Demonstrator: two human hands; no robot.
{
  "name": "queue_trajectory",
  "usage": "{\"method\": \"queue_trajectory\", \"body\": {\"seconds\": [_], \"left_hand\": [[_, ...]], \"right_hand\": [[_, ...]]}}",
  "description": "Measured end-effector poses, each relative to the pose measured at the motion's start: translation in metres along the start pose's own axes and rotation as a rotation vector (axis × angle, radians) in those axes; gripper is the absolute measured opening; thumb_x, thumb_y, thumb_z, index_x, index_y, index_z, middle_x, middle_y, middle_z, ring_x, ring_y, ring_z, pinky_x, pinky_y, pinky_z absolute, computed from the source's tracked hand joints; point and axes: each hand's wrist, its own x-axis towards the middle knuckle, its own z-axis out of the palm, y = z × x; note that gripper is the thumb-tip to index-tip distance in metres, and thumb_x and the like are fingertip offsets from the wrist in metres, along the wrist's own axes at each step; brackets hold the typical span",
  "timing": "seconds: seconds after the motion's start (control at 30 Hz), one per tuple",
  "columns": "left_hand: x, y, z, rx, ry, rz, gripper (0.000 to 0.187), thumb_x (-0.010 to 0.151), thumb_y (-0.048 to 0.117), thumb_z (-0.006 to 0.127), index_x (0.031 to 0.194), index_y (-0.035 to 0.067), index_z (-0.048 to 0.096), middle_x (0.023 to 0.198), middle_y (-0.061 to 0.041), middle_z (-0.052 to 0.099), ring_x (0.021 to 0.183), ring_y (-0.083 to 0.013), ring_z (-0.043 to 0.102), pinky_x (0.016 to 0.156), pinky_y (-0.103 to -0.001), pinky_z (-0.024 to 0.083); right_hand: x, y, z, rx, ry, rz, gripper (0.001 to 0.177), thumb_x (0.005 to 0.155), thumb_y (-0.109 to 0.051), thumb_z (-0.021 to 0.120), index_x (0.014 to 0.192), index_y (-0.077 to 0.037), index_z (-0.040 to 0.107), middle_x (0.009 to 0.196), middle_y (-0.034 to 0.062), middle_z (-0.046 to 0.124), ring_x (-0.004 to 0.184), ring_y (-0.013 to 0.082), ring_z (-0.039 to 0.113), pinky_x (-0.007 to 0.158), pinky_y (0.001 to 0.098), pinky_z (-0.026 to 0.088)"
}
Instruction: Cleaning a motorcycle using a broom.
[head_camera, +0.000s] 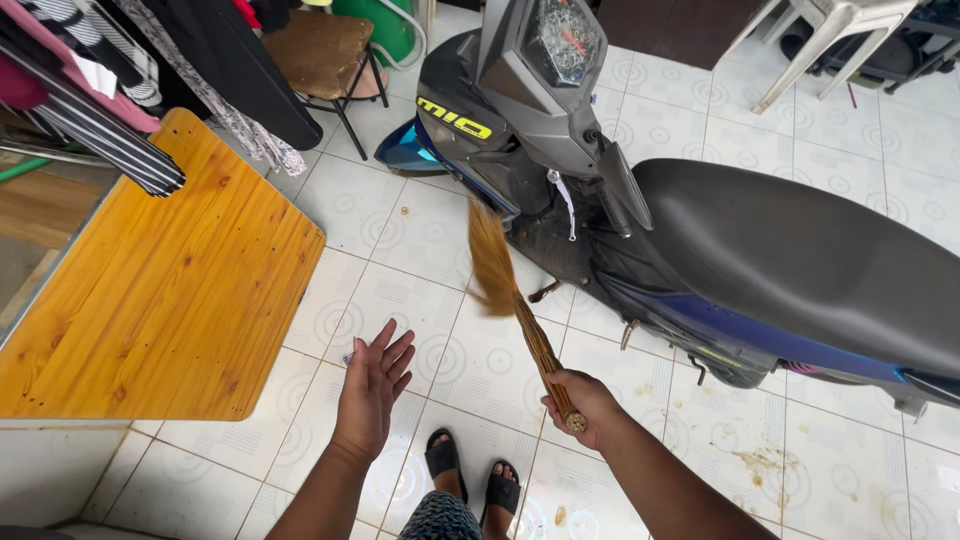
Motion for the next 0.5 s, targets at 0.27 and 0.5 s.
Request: {"method": "queue_trajectory", "body": {"seconds": [0.27,0.5], "left_hand": [[0.016,0.036,-0.033,-0.013,0.022,0.034,0.089,0.093,0.071,0.017,0.16,0.013,0.029,0.16,-0.014,0.045,0.152,-0.0305,0.037,0.122,-0.049,0.025],[0.077,0.063,-0.05,0.001,-0.148,-0.002,0.086,0.094,0.07,0.018,0.159,0.015,0.031,0.16,-0.013,0.046,0.151,-0.0297,0.037,0.122,-0.049,0.023]], "right_hand": [[-0.075,0.005,0.014,-0.187,0.228,-0.204,0.068,0.092,-0.023,0.069,0.152,-0.017,0.04,0.08,0.0117,0.065,0.061,0.0202,0.063,0.054,0.0348,0.053],[-0.104,-0.022,0.054,-0.535,0.364,-0.243,0.076,0.092,-0.029,0.066,0.16,-0.032,0.032,0.075,0.0094,0.067,0.059,0.0182,0.067,0.055,0.0333,0.057]]}}
